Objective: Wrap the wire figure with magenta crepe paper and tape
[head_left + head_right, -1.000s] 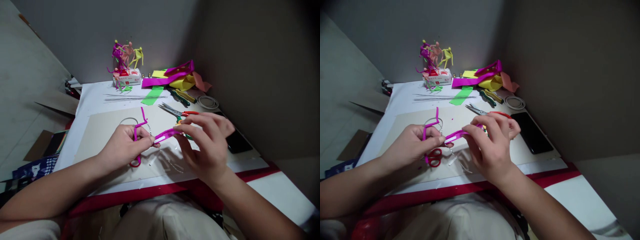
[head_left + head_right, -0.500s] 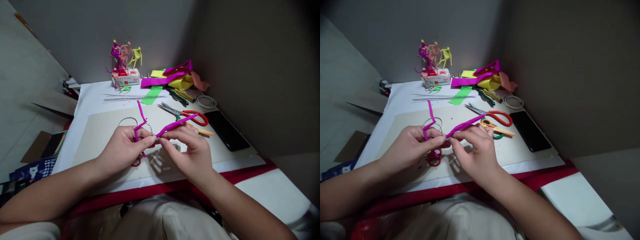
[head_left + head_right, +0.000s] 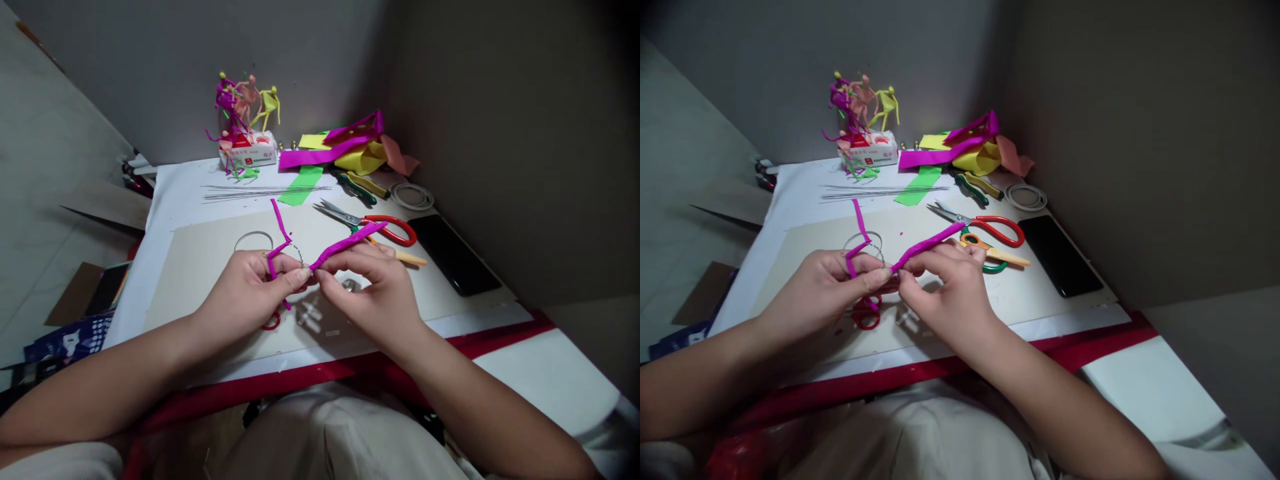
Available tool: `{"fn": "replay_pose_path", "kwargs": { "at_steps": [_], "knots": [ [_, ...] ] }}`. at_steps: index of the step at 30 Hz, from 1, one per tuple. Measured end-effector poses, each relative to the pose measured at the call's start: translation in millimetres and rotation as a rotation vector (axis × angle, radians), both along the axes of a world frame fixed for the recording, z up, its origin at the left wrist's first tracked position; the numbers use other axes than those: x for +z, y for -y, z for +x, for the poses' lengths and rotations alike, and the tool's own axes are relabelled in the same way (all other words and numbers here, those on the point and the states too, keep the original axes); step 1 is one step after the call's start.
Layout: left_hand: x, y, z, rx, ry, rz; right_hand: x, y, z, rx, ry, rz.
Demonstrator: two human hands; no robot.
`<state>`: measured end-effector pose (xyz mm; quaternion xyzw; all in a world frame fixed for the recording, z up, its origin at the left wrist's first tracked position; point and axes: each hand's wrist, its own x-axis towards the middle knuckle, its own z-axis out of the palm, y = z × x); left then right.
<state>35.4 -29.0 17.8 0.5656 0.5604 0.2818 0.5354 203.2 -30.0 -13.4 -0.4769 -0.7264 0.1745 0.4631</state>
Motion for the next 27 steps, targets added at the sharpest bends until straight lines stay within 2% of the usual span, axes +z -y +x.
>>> {"fn": "replay_pose_path", "kwargs": {
  "at_steps": [4, 7, 18, 22, 27],
  "knots": [
    [-0.3, 1, 1, -0.015, 0.009, -0.034, 3.4, 2, 5, 0.009, 0.126, 0.041],
    [-0.1, 1, 1, -0.028, 0.012, -0.052, 4.0, 4, 5, 0.002, 0.125, 0.066],
    [-6.4, -2, 0, -0.019, 0.071, -0.013, -9.0, 0, -6, -0.133, 0.15, 0.17],
    [-5.6, -1, 0, 0.006, 0.09, -0.014, -8.3, 1, -4, -0.102, 0.14, 0.169],
    [-8.9, -1, -2, 0.014, 0.227, -0.033, -4.7, 4, 4, -0.074, 0.085, 0.185]
  ]
}}
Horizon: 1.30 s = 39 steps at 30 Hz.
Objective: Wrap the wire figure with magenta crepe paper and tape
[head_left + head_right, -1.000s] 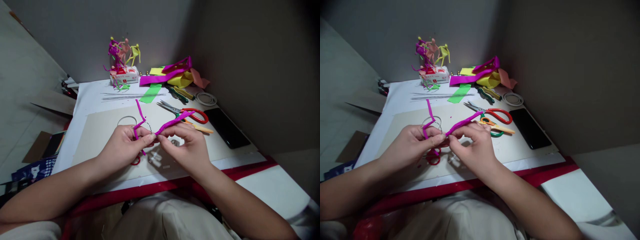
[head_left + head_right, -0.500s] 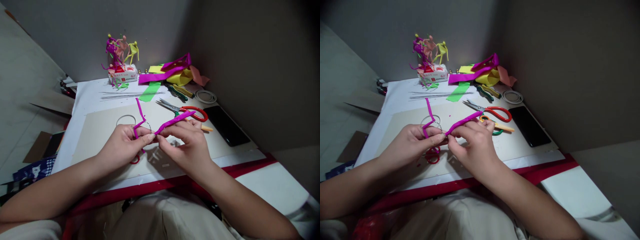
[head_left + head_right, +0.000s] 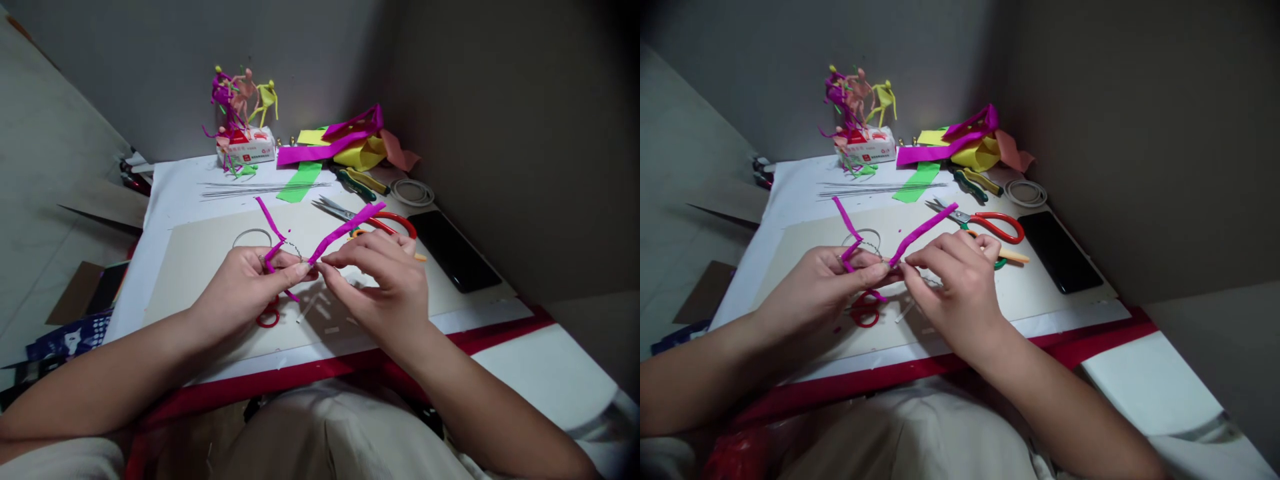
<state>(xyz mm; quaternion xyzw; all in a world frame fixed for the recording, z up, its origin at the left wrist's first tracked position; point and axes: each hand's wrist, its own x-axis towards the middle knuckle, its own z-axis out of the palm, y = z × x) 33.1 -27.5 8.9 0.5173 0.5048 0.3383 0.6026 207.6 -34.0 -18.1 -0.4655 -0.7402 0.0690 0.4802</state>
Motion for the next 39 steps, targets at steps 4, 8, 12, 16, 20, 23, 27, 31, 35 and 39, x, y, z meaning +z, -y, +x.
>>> {"fn": "replay_pose_path", "kwargs": {
  "at_steps": [4, 8, 12, 16, 20, 23, 27, 31, 35, 39],
  "knots": [
    [-3.1, -1, -1, -0.009, 0.032, -0.042, -0.3, 1, 0, 0.054, -0.006, -0.005],
    [-4.6, -2, -1, -0.001, 0.043, -0.067, -1.9, 0, -2, 0.107, -0.058, -0.071],
    [-5.7, -2, -2, -0.007, 0.007, -0.054, -2.4, -1, -2, 0.101, -0.079, -0.109],
    [-7.6, -2, -2, -0.019, 0.024, -0.044, -0.6, -2, -3, 0.091, -0.081, -0.137],
    [-8.7, -3, -2, -0.036, 0.066, -0.044, 1.8, -3, -2, 0.133, -0.119, -0.167],
    [-8.2, -4, -2, -0.025, 0.081, -0.065, 2.9, -3, -1, 0.159, -0.134, -0.181],
    [-6.0, -5, -3, -0.018, 0.162, -0.112, 3.0, -3, 1, 0.177, -0.19, -0.268],
    [-3.7, -5, -3, -0.02, 0.2, -0.148, -2.4, -7, 6, 0.29, -0.46, -0.644],
    [-3.4, -5, -2, -0.036, 0.183, -0.128, -10.2, -11, 10, 0.496, -0.694, -0.834],
    [-3.8, -4, -1, 0.014, 0.093, -0.059, -10.6, -11, 11, 0.442, -0.71, -0.802]
  ]
}}
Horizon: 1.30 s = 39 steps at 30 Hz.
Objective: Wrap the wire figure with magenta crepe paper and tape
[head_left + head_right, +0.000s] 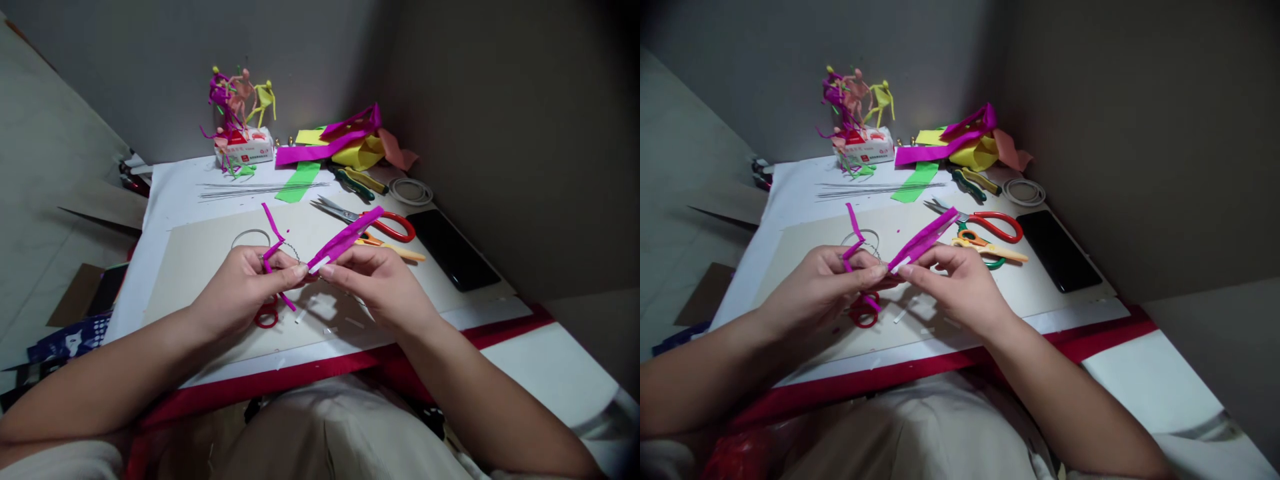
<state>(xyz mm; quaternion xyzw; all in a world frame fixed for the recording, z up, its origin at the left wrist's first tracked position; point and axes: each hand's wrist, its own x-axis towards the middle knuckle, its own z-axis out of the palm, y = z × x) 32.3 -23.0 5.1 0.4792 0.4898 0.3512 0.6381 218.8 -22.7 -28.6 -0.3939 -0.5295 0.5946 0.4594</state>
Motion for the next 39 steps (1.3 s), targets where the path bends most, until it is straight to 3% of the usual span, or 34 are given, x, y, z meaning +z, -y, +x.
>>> {"fn": "replay_pose_path", "kwargs": {
  "at_steps": [4, 13, 22, 32, 39],
  "knots": [
    [1.1, 1, 1, 0.017, -0.069, -0.021, 4.7, 0, 2, 0.039, 0.028, -0.029],
    [15.1, 3, 0, -0.138, -0.095, -0.15, 5.4, -5, 8, 0.262, -0.161, -0.144],
    [14.0, 5, 1, -0.178, -0.175, 0.003, 9.5, 1, 10, 0.212, -0.012, -0.116],
    [14.4, 6, 3, -0.188, -0.227, 0.082, 7.0, 2, 7, 0.216, -0.102, 0.007],
    [17.9, 8, 3, -0.244, -0.217, 0.183, 8.3, 0, 10, 0.296, -0.078, 0.096]
  ]
}}
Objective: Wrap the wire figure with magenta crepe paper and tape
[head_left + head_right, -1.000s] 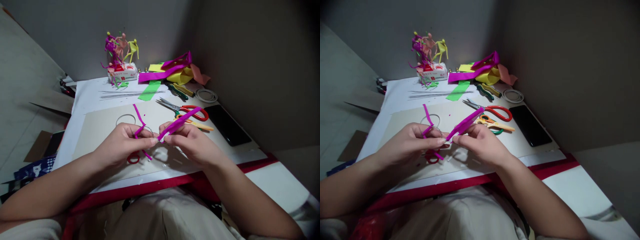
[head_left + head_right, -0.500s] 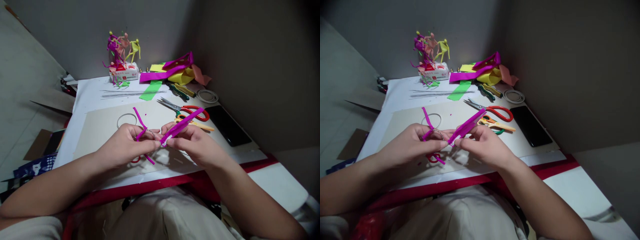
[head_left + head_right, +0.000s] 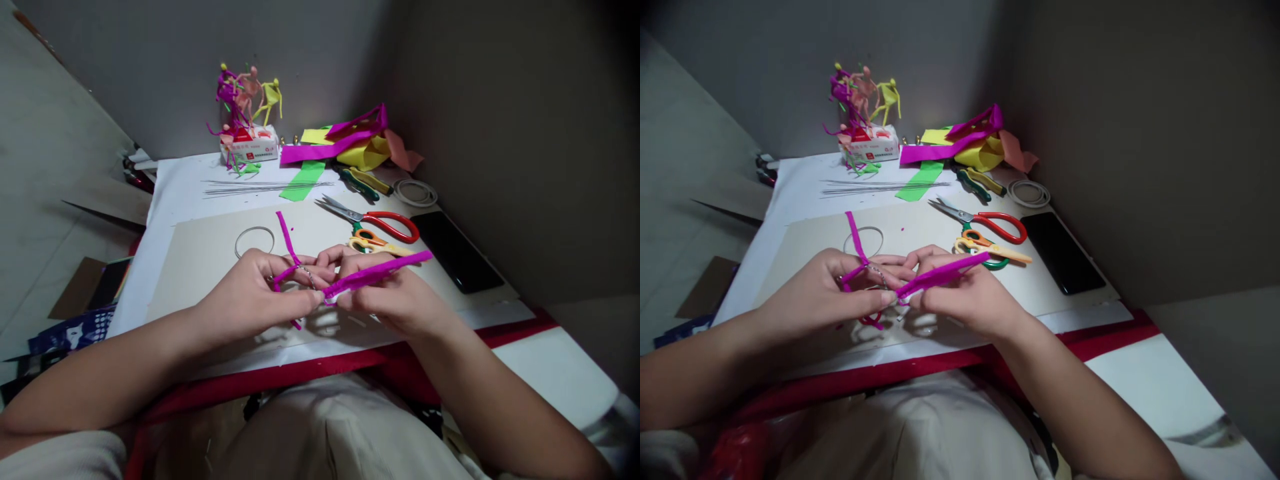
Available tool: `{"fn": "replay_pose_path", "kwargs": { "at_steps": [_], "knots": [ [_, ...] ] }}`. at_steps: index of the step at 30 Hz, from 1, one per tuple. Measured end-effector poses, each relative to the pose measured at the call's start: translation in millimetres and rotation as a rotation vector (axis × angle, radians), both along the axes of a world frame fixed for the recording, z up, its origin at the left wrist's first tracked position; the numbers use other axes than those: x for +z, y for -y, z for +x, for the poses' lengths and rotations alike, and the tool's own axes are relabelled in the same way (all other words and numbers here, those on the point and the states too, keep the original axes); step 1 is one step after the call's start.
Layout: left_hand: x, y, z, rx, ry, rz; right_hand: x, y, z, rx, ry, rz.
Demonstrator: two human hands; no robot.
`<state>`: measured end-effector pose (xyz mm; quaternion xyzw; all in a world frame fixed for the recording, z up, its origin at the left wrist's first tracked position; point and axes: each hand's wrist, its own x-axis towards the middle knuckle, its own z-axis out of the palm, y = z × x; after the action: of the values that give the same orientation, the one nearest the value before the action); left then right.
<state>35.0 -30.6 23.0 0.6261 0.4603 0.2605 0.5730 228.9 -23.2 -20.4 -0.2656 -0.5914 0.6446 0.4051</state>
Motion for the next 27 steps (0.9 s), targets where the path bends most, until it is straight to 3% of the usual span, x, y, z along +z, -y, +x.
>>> {"fn": "replay_pose_path", "kwargs": {
  "at_steps": [5, 11, 18, 20, 24, 27],
  "knots": [
    [-0.6, 1, 0, 0.055, -0.083, -0.037, 3.6, 3, 2, 0.011, 0.109, 0.123],
    [-4.1, 1, 1, 0.219, -0.093, -0.08, 4.6, 11, 2, -0.337, 0.151, 0.179],
    [-8.1, -3, -2, 0.248, -0.042, -0.112, 3.6, 20, 5, -0.342, 0.217, 0.143],
    [-10.0, -4, -2, 0.283, 0.006, -0.125, -0.3, 24, 7, -0.481, 0.201, 0.227],
    [-11.7, -5, 1, 0.319, 0.056, -0.139, 0.5, 36, 2, -0.87, 0.277, 0.583],
    [-9.4, -4, 2, 0.335, 0.028, -0.084, 5.9, 41, -11, -0.809, 0.507, 0.782]
  ]
}}
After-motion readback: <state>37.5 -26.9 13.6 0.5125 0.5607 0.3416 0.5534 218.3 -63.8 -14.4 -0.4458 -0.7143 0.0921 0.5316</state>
